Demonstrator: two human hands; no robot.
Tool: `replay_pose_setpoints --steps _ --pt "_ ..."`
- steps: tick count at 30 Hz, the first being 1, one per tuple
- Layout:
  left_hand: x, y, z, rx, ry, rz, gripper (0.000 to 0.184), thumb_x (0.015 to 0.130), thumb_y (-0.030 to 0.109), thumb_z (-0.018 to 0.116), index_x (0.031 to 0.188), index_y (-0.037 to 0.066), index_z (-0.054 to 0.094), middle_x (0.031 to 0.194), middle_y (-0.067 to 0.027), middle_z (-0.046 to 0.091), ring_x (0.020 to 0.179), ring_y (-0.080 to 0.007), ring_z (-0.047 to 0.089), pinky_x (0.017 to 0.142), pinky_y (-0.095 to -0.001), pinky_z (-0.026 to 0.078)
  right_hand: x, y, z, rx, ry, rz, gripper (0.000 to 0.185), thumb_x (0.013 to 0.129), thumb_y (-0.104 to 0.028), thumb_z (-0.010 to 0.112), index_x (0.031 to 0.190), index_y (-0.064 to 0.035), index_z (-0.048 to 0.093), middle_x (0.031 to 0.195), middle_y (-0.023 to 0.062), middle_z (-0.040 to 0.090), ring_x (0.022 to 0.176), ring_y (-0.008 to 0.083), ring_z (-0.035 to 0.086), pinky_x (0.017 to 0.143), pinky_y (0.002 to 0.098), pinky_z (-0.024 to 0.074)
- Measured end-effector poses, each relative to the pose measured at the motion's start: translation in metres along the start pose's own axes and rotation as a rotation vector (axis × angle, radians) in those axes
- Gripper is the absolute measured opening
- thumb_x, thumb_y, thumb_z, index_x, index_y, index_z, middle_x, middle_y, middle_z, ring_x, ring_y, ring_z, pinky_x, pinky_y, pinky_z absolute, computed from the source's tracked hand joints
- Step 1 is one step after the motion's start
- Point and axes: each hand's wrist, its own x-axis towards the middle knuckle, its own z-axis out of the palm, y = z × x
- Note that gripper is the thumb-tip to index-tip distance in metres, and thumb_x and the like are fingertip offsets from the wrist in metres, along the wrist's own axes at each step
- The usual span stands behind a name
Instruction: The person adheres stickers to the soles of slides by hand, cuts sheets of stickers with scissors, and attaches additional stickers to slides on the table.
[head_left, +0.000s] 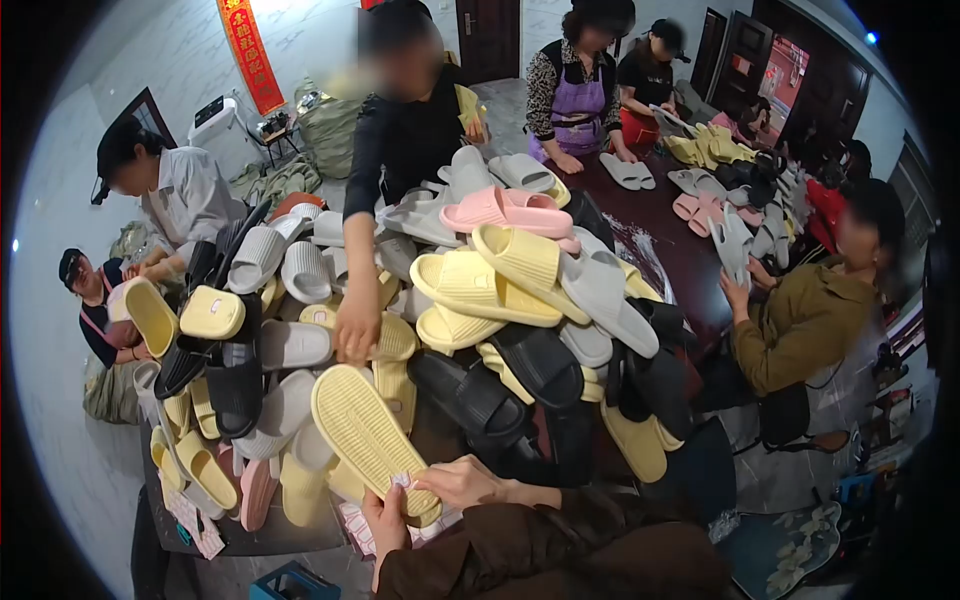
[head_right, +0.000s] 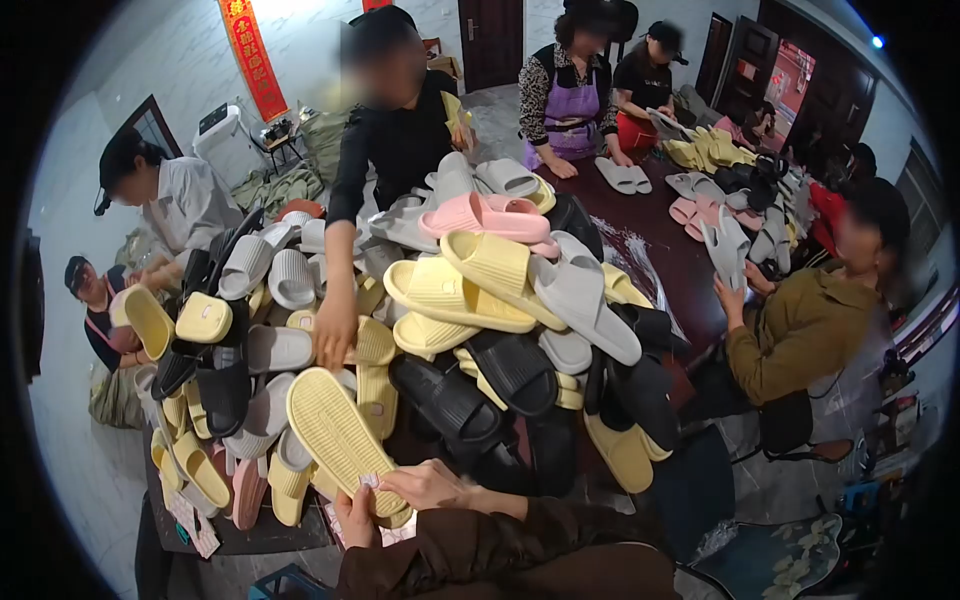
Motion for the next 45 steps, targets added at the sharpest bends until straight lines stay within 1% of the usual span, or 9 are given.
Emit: replay_pose_setpoints --steps 3,7,12,16,23,33,35,39,45 --pt "-0.017 0.003 -0.011 0.021 -0.046 0.061 0.024 0.094 0.006 0.054 0.117 -0.002 0.056 0.109 -0.0081 0.064 0.096 -0.0133 0.06 0.085 -0.0262 0.048 -0.007 -0.019 0.008 -0.093 0.032 -0.037 0.015 0.078 -0.011 0.074 0.074 -0.0039 0.062 0.061 0.009 0.058 0.054 0.027 0.062 0.05 0.033 0.0492" --pt "-0.024 -0.004 -0.028 -0.04 -0.053 0.063 0.025 0.095 0.006 0.053 0.118 -0.002 0.056 0.111 -0.0092 0.065 0.097 -0.0155 0.063 0.086 -0.0281 0.049 -0.019 -0.038 0.018 -0.156 0.088 -0.11 0.021 0.078 -0.014 0.075 0.067 -0.0056 0.059 0.06 0.0088 0.058 0.049 0.0257 0.059 0.046 0.0342 0.0454" --pt "-0.037 0.002 -0.035 -0.088 -0.081 0.077 0.024 0.095 0.006 0.053 0.117 -0.002 0.056 0.111 -0.0092 0.065 0.096 -0.0152 0.063 0.086 -0.0276 0.049 -0.041 -0.053 0.03 -0.21 0.088 -0.104 0.027 0.079 -0.016 0.075 0.063 -0.0064 0.056 0.058 0.0091 0.058 0.047 0.025 0.058 0.044 0.0348 0.0435" --pt "-0.047 0.004 -0.041 -0.068 -0.128 0.059 0.024 0.095 0.006 0.053 0.117 -0.002 0.057 0.11 -0.0086 0.064 0.095 -0.0142 0.061 0.085 -0.0269 0.048 -0.054 -0.067 0.035 -0.243 0.073 -0.029 0.025 0.081 -0.013 0.074 0.066 -0.0042 0.056 0.059 0.0102 0.056 0.052 0.0276 0.059 0.046 0.0368 0.0441" --pt "-0.063 0.006 -0.051 -0.058 -0.207 0.027 0.024 0.095 0.006 0.053 0.117 -0.003 0.056 0.108 -0.0079 0.064 0.094 -0.0128 0.059 0.086 -0.0268 0.046 -0.069 -0.078 0.054 -0.237 0.047 0.279 0.02 0.085 -0.013 0.069 0.074 -0.0009 0.058 0.067 0.0152 0.059 0.063 0.0357 0.062 0.053 0.0424 0.0467" --pt "-0.074 0.011 -0.078 -0.073 -0.15 0.06 0.027 0.096 0.008 0.052 0.121 -0.003 0.054 0.113 -0.0098 0.064 0.098 -0.0155 0.062 0.087 -0.0287 0.048 -0.073 -0.088 0.069 -0.035 -0.071 0.177 0.01 0.085 -0.007 0.066 0.092 0.0002 0.065 0.077 0.0149 0.059 0.072 0.0328 0.064 0.061 0.0389 0.05" --pt "-0.072 0.015 -0.075 -0.072 -0.151 0.068 0.027 0.097 0.008 0.051 0.122 -0.003 0.053 0.113 -0.0101 0.063 0.098 -0.0156 0.062 0.087 -0.0289 0.048 -0.072 -0.084 0.073 0.022 -0.081 0.118 0.017 0.083 -0.004 0.066 0.099 -0.0002 0.066 0.08 0.0142 0.059 0.075 0.0322 0.065 0.063 0.038 0.051" --pt "-0.074 0.013 -0.071 -0.091 -0.131 0.078 0.028 0.097 0.009 0.051 0.122 -0.003 0.052 0.114 -0.0102 0.063 0.098 -0.0162 0.062 0.087 -0.029 0.048 -0.072 -0.087 0.07 0.089 -0.137 0.14 0.025 0.08 0.002 0.064 0.104 0.0015 0.066 0.088 0.0135 0.059 0.081 0.031 0.065 0.067 0.0368 0.052" --pt "-0.065 0.011 -0.073 -0.069 -0.166 0.072 0.024 0.096 0.006 0.052 0.119 -0.003 0.054 0.111 -0.0089 0.063 0.097 -0.0149 0.061 0.086 -0.0277 0.048 -0.069 -0.09 0.062 0.067 -0.138 0.142 0.029 0.077 0.004 0.062 0.106 0.0022 0.065 0.092 0.0132 0.059 0.083 0.0309 0.065 0.07 0.0373 0.0526"
